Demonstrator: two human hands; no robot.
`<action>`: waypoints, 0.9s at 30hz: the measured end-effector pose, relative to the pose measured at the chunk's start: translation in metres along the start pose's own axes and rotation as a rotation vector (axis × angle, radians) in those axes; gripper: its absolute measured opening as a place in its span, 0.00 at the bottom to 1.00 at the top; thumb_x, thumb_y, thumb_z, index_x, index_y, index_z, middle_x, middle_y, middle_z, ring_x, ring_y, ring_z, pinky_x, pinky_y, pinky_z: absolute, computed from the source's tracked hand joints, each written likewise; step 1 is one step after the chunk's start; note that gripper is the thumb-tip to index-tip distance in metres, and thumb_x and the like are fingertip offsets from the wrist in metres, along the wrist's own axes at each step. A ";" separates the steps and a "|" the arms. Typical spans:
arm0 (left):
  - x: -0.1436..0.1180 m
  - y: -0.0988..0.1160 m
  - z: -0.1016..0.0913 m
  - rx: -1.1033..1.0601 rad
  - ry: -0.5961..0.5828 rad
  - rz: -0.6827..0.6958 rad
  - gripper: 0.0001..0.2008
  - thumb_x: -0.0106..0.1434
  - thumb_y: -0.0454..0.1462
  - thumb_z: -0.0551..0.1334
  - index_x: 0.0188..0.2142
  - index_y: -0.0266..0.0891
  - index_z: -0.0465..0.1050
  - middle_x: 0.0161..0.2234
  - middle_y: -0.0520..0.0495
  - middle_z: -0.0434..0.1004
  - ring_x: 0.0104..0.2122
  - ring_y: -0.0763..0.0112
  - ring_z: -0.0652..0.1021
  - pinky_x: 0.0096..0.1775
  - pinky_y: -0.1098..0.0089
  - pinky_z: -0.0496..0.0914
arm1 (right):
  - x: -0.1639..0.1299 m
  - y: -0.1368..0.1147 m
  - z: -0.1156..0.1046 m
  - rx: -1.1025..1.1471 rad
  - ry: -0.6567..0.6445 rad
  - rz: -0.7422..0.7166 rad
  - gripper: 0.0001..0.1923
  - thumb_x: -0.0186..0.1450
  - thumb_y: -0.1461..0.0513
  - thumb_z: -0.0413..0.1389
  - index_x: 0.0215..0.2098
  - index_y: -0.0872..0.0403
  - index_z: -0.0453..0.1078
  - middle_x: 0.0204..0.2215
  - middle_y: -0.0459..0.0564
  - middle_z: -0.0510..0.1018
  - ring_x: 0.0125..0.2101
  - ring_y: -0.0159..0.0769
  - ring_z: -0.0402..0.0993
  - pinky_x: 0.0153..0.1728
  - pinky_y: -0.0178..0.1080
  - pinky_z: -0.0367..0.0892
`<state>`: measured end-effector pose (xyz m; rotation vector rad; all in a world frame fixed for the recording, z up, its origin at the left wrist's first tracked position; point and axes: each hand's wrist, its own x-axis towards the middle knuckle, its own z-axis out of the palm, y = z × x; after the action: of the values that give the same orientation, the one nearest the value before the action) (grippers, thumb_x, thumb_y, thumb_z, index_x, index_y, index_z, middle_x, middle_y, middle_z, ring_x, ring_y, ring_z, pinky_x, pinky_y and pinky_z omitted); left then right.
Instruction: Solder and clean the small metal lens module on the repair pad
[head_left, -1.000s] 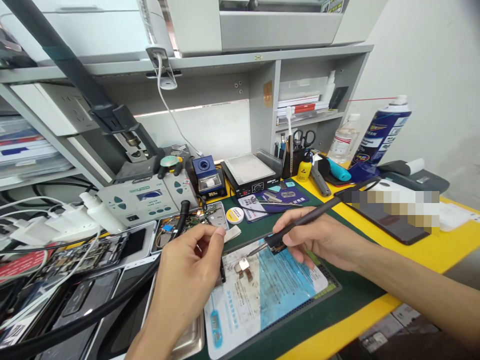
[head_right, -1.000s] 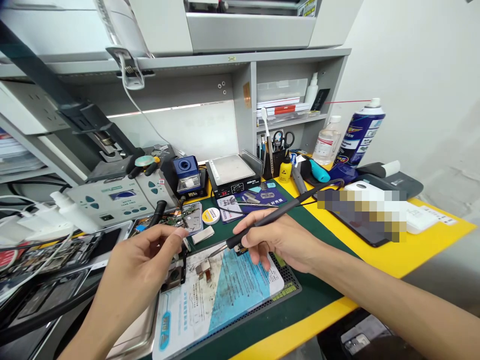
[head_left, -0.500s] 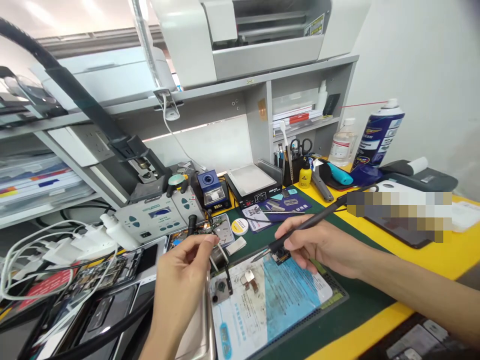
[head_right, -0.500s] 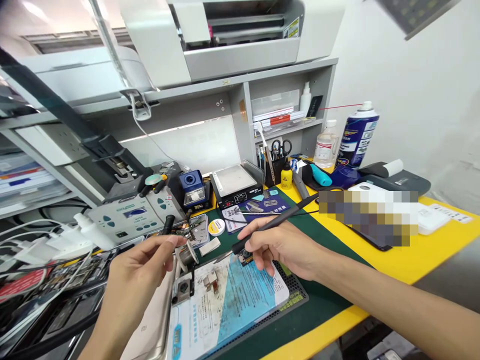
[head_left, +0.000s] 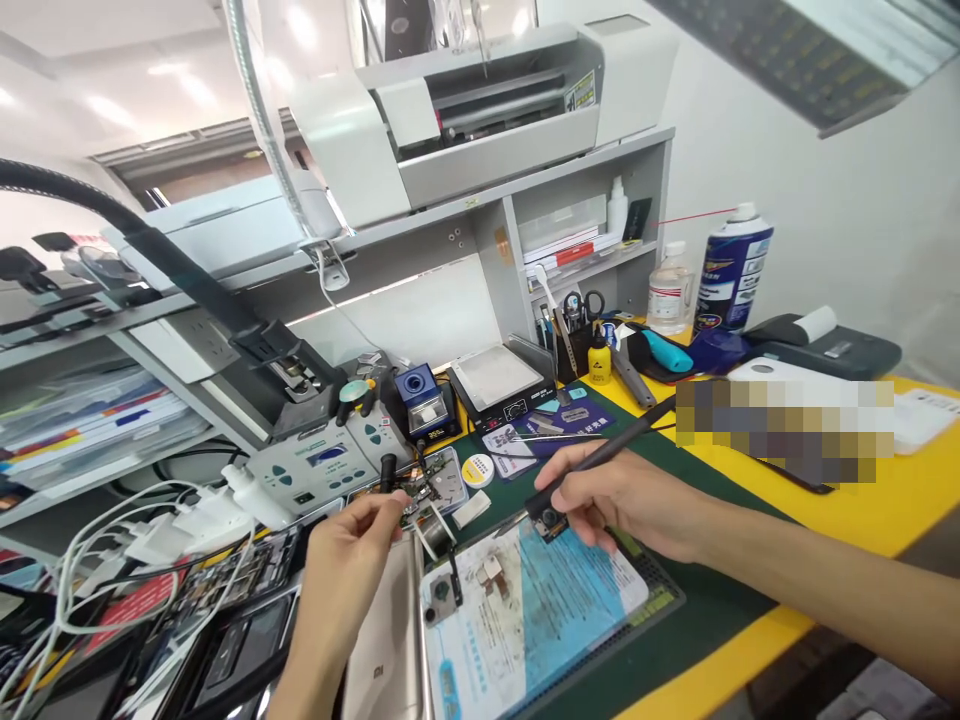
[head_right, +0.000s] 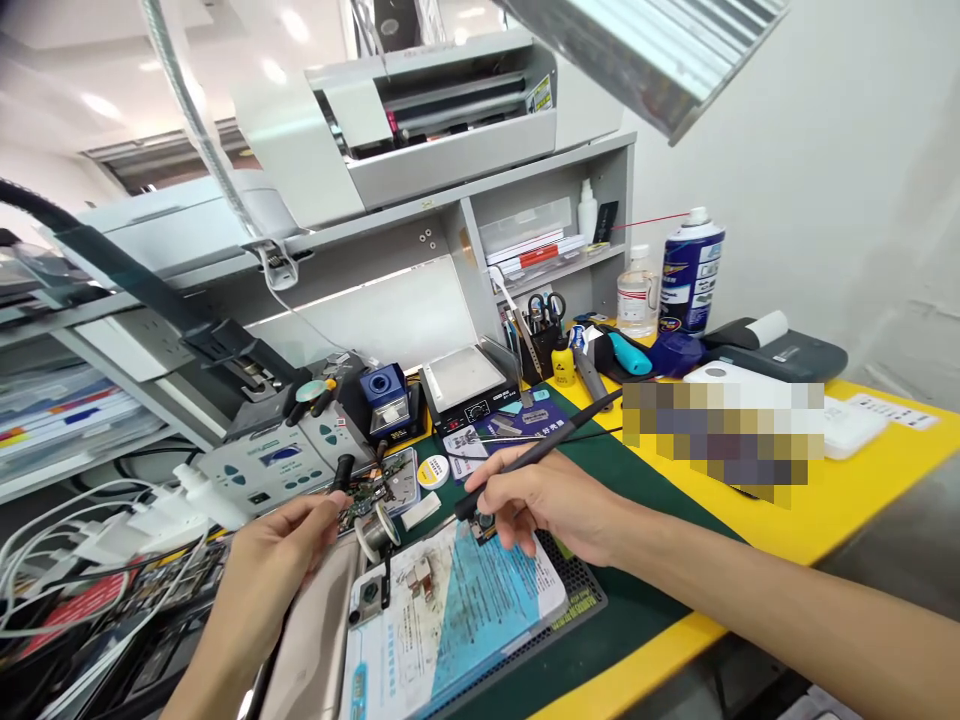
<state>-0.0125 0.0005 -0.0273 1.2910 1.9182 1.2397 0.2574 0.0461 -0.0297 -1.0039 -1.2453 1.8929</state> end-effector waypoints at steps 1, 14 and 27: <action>-0.001 0.001 0.000 0.021 -0.016 0.016 0.21 0.52 0.54 0.67 0.29 0.37 0.79 0.18 0.55 0.63 0.19 0.75 0.57 0.22 0.72 0.52 | 0.000 0.000 0.000 -0.001 -0.002 -0.001 0.09 0.51 0.65 0.61 0.32 0.56 0.74 0.11 0.42 0.72 0.13 0.28 0.65 0.12 0.28 0.59; -0.008 0.009 -0.007 0.277 -0.174 0.146 0.25 0.56 0.58 0.62 0.23 0.38 0.73 0.19 0.55 0.59 0.22 0.73 0.57 0.26 0.72 0.52 | 0.002 0.001 0.000 -0.011 -0.003 -0.013 0.09 0.51 0.65 0.61 0.32 0.56 0.74 0.11 0.42 0.72 0.13 0.28 0.64 0.11 0.28 0.58; 0.005 0.001 -0.048 0.359 -0.133 0.134 0.18 0.59 0.51 0.58 0.30 0.38 0.75 0.26 0.51 0.73 0.27 0.69 0.69 0.31 0.71 0.61 | 0.003 0.002 -0.001 0.044 0.017 -0.018 0.10 0.52 0.65 0.61 0.34 0.56 0.74 0.14 0.40 0.70 0.14 0.28 0.67 0.10 0.28 0.59</action>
<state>-0.0527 -0.0138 -0.0047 1.6613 2.0464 0.8671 0.2566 0.0490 -0.0323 -0.9804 -1.1943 1.8860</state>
